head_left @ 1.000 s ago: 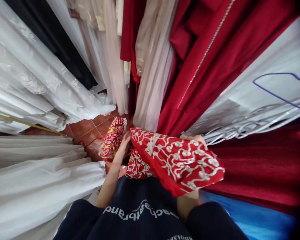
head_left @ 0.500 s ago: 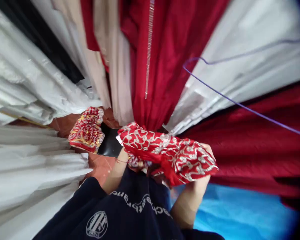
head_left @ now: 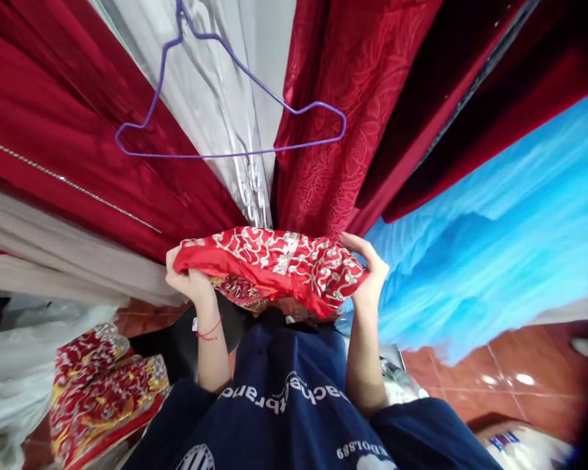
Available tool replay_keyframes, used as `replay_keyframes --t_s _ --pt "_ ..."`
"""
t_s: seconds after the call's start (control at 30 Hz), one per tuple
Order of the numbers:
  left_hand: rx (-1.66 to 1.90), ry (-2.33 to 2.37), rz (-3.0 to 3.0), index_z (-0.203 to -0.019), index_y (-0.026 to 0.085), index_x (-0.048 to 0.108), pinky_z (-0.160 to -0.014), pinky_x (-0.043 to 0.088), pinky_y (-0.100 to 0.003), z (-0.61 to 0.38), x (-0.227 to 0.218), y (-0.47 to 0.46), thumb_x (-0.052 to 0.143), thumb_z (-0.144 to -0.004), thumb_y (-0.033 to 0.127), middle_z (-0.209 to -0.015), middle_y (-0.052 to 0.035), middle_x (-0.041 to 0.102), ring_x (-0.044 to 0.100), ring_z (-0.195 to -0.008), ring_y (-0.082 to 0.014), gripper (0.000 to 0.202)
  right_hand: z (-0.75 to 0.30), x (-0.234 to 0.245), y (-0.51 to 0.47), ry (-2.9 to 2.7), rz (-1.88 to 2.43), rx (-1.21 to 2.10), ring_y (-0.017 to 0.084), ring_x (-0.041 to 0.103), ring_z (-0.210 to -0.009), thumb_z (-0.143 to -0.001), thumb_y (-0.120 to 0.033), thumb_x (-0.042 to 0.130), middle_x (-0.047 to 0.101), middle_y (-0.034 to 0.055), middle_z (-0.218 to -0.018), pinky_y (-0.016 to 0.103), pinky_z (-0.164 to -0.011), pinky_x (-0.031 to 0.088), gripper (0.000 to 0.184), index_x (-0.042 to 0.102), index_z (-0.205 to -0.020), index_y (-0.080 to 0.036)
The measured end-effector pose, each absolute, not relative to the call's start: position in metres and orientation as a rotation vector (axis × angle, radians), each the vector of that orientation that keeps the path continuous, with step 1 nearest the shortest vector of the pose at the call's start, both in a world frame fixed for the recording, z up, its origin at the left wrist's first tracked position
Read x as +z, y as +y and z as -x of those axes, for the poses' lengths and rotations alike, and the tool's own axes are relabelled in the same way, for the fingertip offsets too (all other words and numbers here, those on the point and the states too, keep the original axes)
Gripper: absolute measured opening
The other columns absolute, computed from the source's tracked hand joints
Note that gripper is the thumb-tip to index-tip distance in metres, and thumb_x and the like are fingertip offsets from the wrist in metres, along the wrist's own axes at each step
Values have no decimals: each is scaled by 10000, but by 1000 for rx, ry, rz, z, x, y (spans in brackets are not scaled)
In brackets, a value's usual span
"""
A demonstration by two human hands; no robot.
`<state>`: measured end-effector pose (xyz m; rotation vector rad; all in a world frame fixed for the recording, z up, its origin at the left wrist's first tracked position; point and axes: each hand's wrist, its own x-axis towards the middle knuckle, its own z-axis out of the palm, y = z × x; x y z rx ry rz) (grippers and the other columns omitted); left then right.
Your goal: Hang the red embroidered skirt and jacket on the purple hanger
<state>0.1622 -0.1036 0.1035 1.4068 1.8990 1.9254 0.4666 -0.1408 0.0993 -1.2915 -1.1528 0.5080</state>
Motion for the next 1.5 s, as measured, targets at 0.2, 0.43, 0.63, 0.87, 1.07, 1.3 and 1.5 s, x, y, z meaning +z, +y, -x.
replay_keyframes --t_s 0.2,0.43,0.63,0.87,1.07,1.3,1.5 --pt "1836 2069 -1722 -704 152 622 -796 465 -285 -116 129 -48 537 -756 168 -733 -37 602 582 -746 -167 101 -454 101 -109 -1091 1292 620 135 530 -607 -771 -314 567 565 -24 -677 270 -578 437 99 559 -790 -217" --pt "1394 2157 -1679 -655 168 613 -613 367 -235 -43 163 -8 563 -767 305 -563 29 420 404 -578 -119 184 -418 126 -59 -1467 1284 712 121 505 -662 -625 -360 794 537 -54 -808 250 -608 418 506 478 -1000 -237" --pt "1305 1533 -1628 -566 163 581 -550 378 -228 -71 163 1 517 -741 256 -557 19 500 474 -577 -133 209 -400 99 -30 -1089 1645 169 167 548 -743 -850 -450 642 596 23 -824 309 -738 453 313 586 -982 -172" --pt "1436 1557 -1411 -579 164 597 -583 417 -237 -128 157 5 509 -794 267 -549 16 539 507 -586 -139 254 -301 50 -33 -1513 1559 -149 405 334 -1396 -826 -379 537 360 248 -1479 644 -1100 276 711 315 -1458 -140" --pt "1450 1682 -1383 -660 164 670 -592 423 -221 -102 166 16 560 -766 312 -584 30 563 527 -609 -135 212 -362 20 3 -1478 1845 72 352 535 -1234 -775 -228 513 488 287 -1357 486 -961 453 635 433 -1380 -53" --pt "1553 1754 -985 -642 186 636 -577 436 -224 -62 137 75 562 -672 320 -614 26 584 520 -603 -135 156 -451 47 13 -1304 1902 504 252 689 -675 -928 -593 366 709 115 -717 328 -683 497 493 634 -889 -182" --pt "1486 1597 -906 -620 183 620 -510 408 -234 -82 142 81 628 -605 314 -550 25 562 490 -515 -129 132 -344 21 19 -1524 2042 716 387 633 -1066 -740 -544 690 613 286 -1218 487 -874 496 733 526 -1282 -80"
